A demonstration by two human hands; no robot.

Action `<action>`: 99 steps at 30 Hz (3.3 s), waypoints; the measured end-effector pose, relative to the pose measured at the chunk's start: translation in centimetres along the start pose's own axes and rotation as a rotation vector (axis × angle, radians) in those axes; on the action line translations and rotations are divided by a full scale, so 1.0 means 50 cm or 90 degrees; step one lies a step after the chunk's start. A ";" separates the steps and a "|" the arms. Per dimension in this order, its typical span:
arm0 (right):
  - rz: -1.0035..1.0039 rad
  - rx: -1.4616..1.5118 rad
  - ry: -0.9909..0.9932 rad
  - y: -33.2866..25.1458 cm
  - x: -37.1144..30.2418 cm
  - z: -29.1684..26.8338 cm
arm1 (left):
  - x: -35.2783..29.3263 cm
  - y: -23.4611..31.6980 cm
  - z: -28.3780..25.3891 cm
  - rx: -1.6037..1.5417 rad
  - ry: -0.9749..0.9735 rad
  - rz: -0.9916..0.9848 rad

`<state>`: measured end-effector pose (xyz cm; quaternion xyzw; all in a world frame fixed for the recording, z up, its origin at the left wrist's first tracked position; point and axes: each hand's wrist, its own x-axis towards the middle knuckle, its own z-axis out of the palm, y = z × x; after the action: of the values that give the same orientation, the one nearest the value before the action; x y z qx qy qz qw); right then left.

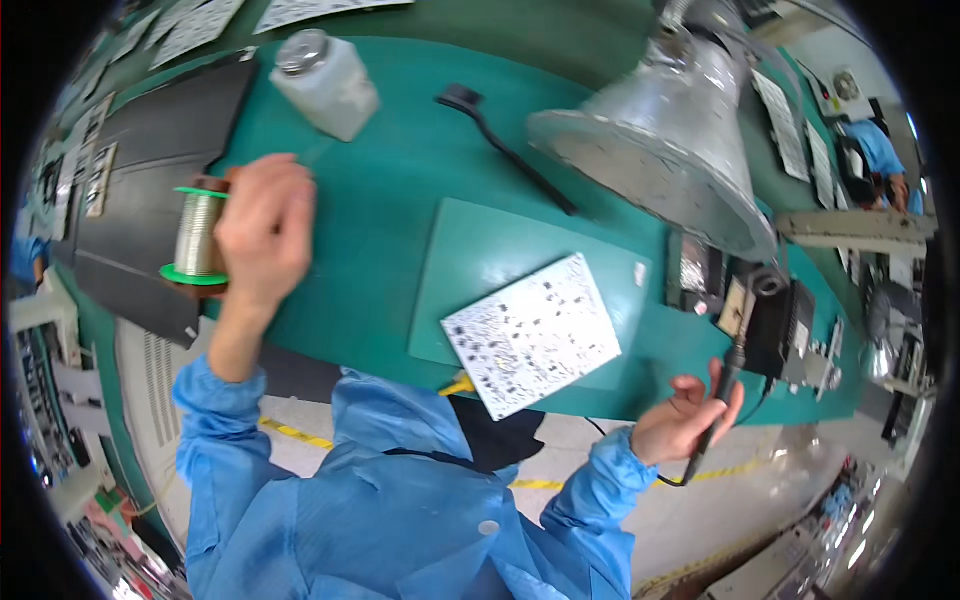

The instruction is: Soldering and assembling electronic components onto printed circuit boards at a factory workstation.

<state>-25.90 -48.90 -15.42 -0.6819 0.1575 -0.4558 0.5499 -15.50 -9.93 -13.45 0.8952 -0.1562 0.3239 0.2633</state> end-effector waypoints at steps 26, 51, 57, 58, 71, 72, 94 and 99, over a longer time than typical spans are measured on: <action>0.016 0.082 -0.408 -0.132 -0.078 0.051 | 0.034 0.326 0.072 -0.488 -0.437 0.195; -0.032 0.060 -0.452 -0.074 0.043 0.013 | 0.046 0.256 0.162 -0.435 -0.337 -0.067; 0.063 0.048 -0.507 -0.073 0.081 0.032 | 0.031 0.244 0.174 -0.450 -0.362 -0.083; 0.090 0.045 -0.520 -0.072 0.085 0.039 | 0.030 0.243 0.176 -0.451 -0.361 -0.088; 0.156 0.010 -0.545 -0.053 0.103 0.061 | 0.036 0.240 0.177 -0.451 -0.410 -0.082; 0.156 0.009 -0.545 -0.054 0.103 0.062 | 0.037 0.239 0.177 -0.455 -0.417 -0.083; 0.110 0.040 -0.405 -0.083 0.064 0.054 | 0.033 0.229 0.185 -0.450 -0.373 -0.069; -0.088 -0.040 -0.470 -0.084 0.027 0.042 | 0.035 0.231 0.184 -0.449 -0.393 -0.067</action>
<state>-24.71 -47.12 -11.00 -0.8259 -0.0841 -0.2104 0.5163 -14.84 -24.78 -13.99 0.8120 -0.2822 -0.0439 0.5090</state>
